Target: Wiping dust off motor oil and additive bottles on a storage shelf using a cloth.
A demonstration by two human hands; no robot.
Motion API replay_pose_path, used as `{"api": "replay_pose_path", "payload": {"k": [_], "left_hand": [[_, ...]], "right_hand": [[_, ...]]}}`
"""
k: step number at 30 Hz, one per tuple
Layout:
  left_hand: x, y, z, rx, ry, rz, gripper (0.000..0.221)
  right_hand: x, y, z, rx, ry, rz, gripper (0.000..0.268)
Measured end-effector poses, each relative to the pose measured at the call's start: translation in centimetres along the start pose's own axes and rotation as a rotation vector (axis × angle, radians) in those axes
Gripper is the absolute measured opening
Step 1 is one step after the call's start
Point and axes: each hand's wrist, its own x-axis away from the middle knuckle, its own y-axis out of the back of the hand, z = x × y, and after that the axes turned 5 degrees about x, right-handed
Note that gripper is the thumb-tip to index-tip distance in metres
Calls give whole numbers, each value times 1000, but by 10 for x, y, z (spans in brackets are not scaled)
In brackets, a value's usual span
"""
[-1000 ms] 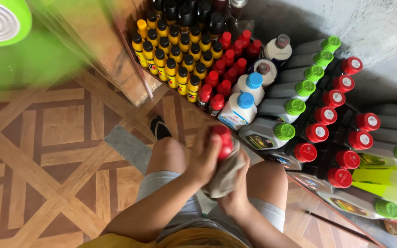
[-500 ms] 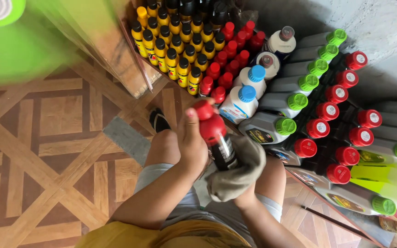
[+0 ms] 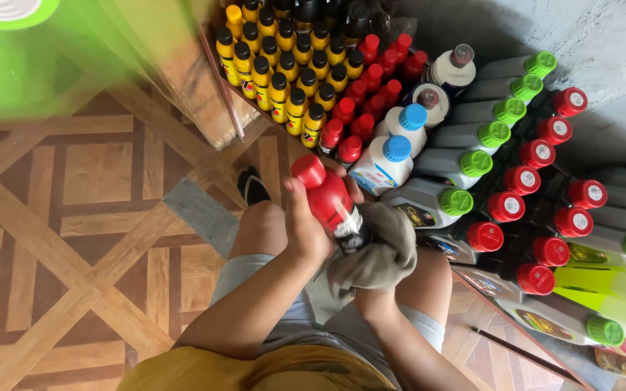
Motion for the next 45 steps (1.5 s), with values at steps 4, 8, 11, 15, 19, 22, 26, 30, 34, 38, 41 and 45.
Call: {"api": "replay_pose_path", "payload": {"k": [4,8,11,15,19,22,26,30,34,38,41,45], "left_hand": [[4,-7,2,-37,31,-258,78],[21,-15,8,-140,286,-208,77],[35,-21,12,-295,315,34,75],[39,-30,-4,-466,232,279,79],[40,-15,-1,-602,182,350,80],[38,8,6,-332,341,244,74],[36,9,-10,-305,713,294,67],[33,-4,-21,-578,785,329,61],[37,-3,-21,-1041,493,345,57],[35,-29,-36,-1122,448,323,57],[37,-32,-32,-987,534,304,56],[39,-26,-24,-932,407,349,55]], "right_hand": [[-126,80,113,-21,7,-25,81],[-153,91,120,8,5,-58,83],[-182,113,131,-14,-7,-77,79],[-220,130,118,-183,-1,19,65],[-226,122,90,-211,50,10,45],[-207,101,51,-782,-156,39,23],[-193,89,19,-1239,-362,33,9],[-180,87,18,-627,-266,-79,12],[-200,103,64,-350,-114,-281,15],[-181,102,64,-227,-105,-450,18],[-162,99,56,32,-147,-528,23],[-154,101,63,-24,-292,-166,26]]}}
